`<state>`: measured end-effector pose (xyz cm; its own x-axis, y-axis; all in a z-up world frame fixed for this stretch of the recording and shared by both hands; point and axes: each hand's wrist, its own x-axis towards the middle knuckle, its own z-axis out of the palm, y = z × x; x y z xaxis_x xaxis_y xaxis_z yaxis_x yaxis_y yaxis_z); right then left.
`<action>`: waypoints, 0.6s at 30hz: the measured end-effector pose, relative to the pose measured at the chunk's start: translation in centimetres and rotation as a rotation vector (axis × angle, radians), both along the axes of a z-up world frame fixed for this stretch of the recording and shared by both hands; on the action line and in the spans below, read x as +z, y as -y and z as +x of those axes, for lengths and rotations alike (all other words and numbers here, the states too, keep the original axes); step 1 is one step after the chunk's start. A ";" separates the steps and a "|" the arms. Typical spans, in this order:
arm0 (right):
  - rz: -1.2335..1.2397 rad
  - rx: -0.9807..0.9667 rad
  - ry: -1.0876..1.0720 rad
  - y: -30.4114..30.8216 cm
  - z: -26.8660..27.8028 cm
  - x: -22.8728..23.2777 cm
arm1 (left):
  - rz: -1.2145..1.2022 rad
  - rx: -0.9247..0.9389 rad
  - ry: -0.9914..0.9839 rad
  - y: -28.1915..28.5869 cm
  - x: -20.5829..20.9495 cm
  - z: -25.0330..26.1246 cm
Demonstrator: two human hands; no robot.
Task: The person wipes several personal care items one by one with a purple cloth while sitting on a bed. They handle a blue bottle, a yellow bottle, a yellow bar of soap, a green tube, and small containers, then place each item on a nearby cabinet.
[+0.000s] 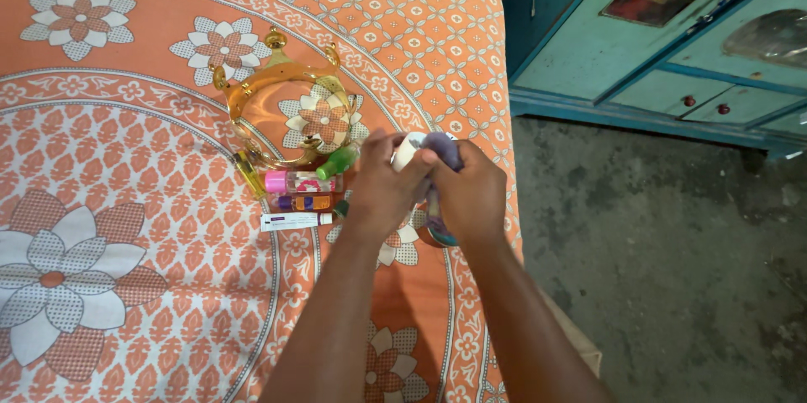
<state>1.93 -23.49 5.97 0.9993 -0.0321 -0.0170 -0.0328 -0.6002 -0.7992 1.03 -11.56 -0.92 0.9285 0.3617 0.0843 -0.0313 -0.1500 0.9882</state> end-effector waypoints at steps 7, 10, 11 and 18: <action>0.778 -0.041 0.094 0.3 -0.8 -3.9 | -0.776 -0.126 -0.156 -1.0 1.5 0.0; 1.050 0.144 -0.107 -0.2 -1.4 -4.4 | -1.019 -0.109 -0.158 -1.1 1.7 -0.2; 1.097 0.179 -0.190 -0.6 -1.7 -4.6 | -1.054 -0.117 -0.184 -1.0 1.7 -0.3; 1.070 0.327 -0.216 -0.4 -1.1 -3.0 | -0.912 -0.146 -0.136 -0.9 1.7 -0.3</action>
